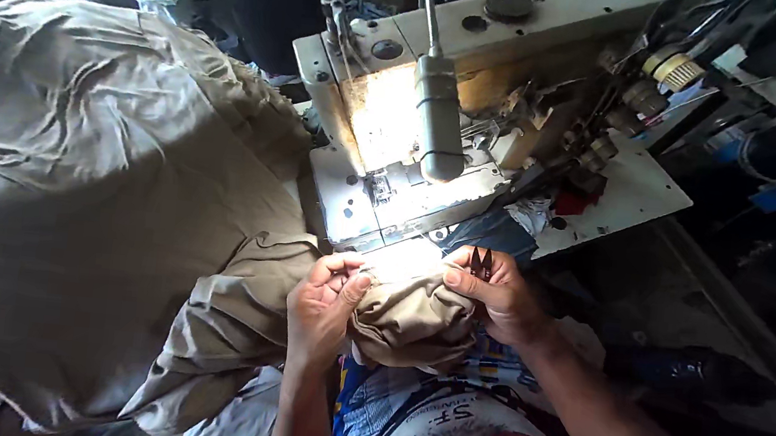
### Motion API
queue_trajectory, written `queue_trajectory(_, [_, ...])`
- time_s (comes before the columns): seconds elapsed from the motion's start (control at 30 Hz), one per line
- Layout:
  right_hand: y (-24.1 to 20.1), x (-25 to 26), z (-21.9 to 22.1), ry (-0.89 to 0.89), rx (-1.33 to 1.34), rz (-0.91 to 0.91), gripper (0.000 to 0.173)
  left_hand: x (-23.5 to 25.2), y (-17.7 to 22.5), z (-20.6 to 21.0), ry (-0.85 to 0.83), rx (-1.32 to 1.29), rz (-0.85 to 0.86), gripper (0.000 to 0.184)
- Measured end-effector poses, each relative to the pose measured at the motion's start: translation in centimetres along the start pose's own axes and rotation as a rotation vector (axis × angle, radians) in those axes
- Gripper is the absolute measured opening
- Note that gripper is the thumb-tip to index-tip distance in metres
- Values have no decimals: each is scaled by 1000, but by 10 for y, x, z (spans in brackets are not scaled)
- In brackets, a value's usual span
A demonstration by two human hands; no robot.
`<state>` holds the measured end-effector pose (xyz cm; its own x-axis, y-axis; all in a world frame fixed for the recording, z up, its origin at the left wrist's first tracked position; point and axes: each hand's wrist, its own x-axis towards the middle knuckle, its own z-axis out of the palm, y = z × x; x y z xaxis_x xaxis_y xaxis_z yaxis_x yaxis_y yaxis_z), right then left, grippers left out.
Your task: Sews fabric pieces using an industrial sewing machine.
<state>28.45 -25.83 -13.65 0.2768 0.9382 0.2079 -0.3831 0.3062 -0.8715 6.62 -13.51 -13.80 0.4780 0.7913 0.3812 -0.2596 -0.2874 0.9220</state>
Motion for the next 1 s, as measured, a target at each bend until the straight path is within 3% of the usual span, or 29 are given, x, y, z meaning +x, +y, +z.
queue_trajectory(0.13, [4, 9, 15, -15, -3, -33, 6, -13, 2, -7, -10, -21, -40, 36])
queue_trajectory(0.2, [4, 13, 28, -51, -58, -48, 6, -21, 6, -7, -52, 34, -61, 52])
queue_trajectory(0.27, [3, 16, 44, -141, -108, -46, 8, -32, 11, -5, -93, 162, -94, 55])
queue_trajectory(0.43, [4, 33, 76, -490, -232, -105, 12, -61, 25, -22, -167, 203, 42, 10])
queue_trajectory(0.6, [46, 74, 87, -805, -239, -60, 26, -114, 71, -65, 111, -23, 183, 14])
queue_trajectory(0.67, [58, 82, 96, -818, -333, -60, 25, -137, 87, -79, 221, -83, 274, 20])
queue_trajectory(0.8, [85, 93, 110, -850, -532, -144, 22, -184, 128, -89, 460, -190, 315, 16])
queue_trajectory(0.9, [101, 94, 108, -798, -564, -175, 24, -222, 147, -91, 807, -159, 320, 14])
queue_trajectory(0.97, [106, 91, 101, -763, -535, -149, 21, -255, 144, -107, 977, -226, 300, 25])
queue_trajectory(1.0, [108, 88, 98, -754, -542, -141, 21, -276, 136, -116, 975, -399, 303, 35])
